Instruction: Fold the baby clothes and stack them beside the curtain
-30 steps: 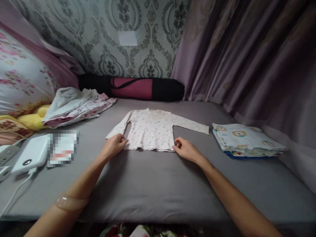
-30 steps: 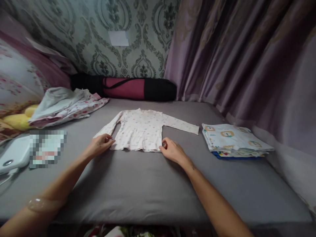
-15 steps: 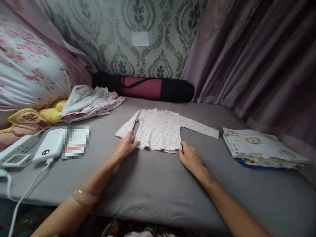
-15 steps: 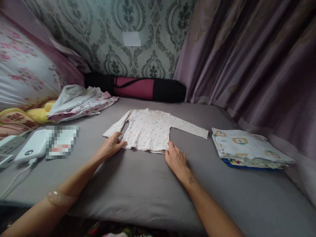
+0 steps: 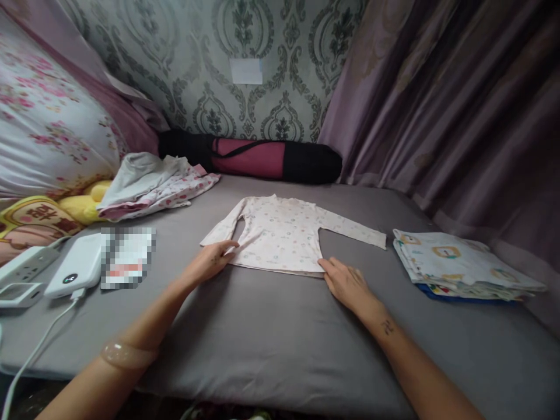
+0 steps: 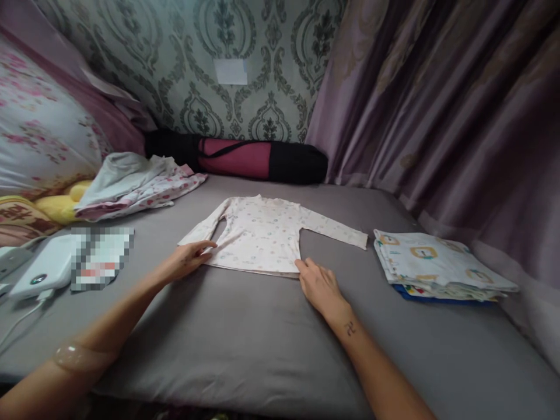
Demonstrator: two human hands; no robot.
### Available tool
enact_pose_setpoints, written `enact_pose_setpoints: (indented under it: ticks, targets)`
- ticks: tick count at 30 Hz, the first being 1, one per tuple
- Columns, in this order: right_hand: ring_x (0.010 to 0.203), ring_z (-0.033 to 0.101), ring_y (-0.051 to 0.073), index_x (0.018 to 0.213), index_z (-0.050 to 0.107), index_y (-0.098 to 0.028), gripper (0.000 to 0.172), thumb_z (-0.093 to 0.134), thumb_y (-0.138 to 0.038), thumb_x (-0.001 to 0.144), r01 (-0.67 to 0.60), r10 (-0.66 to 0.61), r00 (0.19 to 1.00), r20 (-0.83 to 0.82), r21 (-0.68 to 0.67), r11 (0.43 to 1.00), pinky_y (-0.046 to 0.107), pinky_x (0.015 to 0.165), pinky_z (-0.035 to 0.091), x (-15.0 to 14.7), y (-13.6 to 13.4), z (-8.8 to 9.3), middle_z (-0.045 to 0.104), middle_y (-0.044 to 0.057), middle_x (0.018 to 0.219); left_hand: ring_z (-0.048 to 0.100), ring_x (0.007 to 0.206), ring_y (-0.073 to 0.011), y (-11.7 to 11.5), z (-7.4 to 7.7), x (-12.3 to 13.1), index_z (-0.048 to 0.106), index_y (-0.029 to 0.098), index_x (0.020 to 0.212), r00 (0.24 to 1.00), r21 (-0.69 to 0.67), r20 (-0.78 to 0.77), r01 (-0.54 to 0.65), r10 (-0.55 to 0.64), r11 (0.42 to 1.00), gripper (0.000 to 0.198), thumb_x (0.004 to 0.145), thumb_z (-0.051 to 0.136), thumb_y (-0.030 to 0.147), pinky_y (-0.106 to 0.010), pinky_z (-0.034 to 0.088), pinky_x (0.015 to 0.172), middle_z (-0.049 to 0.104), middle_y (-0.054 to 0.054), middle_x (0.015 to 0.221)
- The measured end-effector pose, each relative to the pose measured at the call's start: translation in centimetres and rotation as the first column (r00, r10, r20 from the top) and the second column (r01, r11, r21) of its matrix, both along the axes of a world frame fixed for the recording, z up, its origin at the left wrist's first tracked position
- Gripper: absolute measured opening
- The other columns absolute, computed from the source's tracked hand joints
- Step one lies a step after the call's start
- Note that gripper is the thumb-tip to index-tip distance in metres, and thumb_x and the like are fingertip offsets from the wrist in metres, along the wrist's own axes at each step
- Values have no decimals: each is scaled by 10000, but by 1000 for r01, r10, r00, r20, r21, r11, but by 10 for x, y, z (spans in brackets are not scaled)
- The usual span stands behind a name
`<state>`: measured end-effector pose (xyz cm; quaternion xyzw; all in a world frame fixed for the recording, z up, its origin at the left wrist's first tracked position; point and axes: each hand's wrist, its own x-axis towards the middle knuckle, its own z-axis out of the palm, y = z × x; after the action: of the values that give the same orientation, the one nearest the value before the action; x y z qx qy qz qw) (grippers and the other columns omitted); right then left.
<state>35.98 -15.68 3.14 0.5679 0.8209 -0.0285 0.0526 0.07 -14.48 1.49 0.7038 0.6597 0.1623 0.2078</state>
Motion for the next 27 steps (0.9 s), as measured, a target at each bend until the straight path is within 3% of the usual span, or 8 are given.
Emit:
enact_pose_setpoints:
  ticks: [5, 7, 9, 12, 14, 17, 21, 27]
  targets:
    - [956, 637, 198, 1087, 661, -270, 254, 469, -225, 927, -91, 65, 984, -167, -154, 984, 261, 741, 407, 16, 5, 18, 690, 51, 1030, 588, 753, -205, 0, 3, -9, 625, 222, 1151, 994, -29, -84, 74, -76, 997, 373, 853, 450, 365, -296, 434, 709, 623, -34, 799]
    - [888, 648, 191, 997, 701, -255, 225, 490, -263, 920, -151, 95, 963, -251, -215, 965, 259, 735, 420, 16, 12, 28, 714, 41, 952, 597, 829, -223, 1, 7, -1, 631, 216, 1100, 983, 40, -167, 89, -81, 995, 317, 859, 462, 334, -319, 449, 751, 636, -68, 887]
    - [882, 649, 190, 957, 720, -232, 283, 442, -283, 946, -182, 116, 937, -329, -178, 967, 269, 785, 440, 7, 24, 31, 722, 49, 924, 596, 923, -241, 4, 9, 20, 631, 211, 1070, 971, 145, -213, 140, -108, 979, 280, 883, 450, 315, -338, 464, 798, 634, -100, 970]
    - [1146, 581, 204, 1166, 667, -187, 387, 335, -241, 976, -143, 135, 905, -403, 12, 990, 317, 1001, 398, -22, 46, 19, 684, 92, 1170, 589, 1055, -234, 8, 8, 71, 601, 189, 1127, 936, 238, -198, 333, -290, 912, 300, 922, 396, 267, -352, 465, 911, 633, -128, 1104]
    - [1328, 445, 205, 1325, 568, -136, 444, 314, -224, 971, -171, 171, 905, -390, 35, 985, 341, 1116, 305, -42, 57, 2, 563, 122, 1376, 557, 1172, -243, 10, 0, 106, 590, 173, 1164, 887, 218, -246, 443, -391, 869, 323, 935, 384, 269, -375, 439, 994, 619, -140, 1218]
    - [1461, 218, 224, 1476, 369, -59, 552, 235, -300, 998, -212, 182, 917, -356, -47, 976, 376, 1187, 178, -60, 67, -23, 308, 149, 1560, 328, 1413, -325, 9, -16, 138, 450, 51, 1367, 904, 178, -316, 353, -286, 919, 528, 958, 382, 377, -475, 298, 1135, 418, -218, 1480]
    - [1488, 84, 233, 1530, 245, -77, 639, 172, -432, 1004, -169, 118, 937, -329, -132, 977, 427, 1203, 75, -61, 76, -38, 155, 124, 1610, 190, 1468, -320, 4, -30, 143, 319, 32, 1476, 905, 119, -341, 311, -255, 943, 655, 986, 282, 465, -505, 180, 1186, 258, -205, 1568]
    - [1490, 40, 254, 1543, 231, -149, 658, 170, -507, 994, -41, 8, 960, -279, -110, 993, 458, 1189, 33, -70, 109, -37, 114, 117, 1620, 130, 1477, -323, 0, -27, 140, 290, 132, 1517, 907, 89, -325, 309, -266, 947, 642, 990, 240, 495, -541, 153, 1181, 204, -176, 1589]
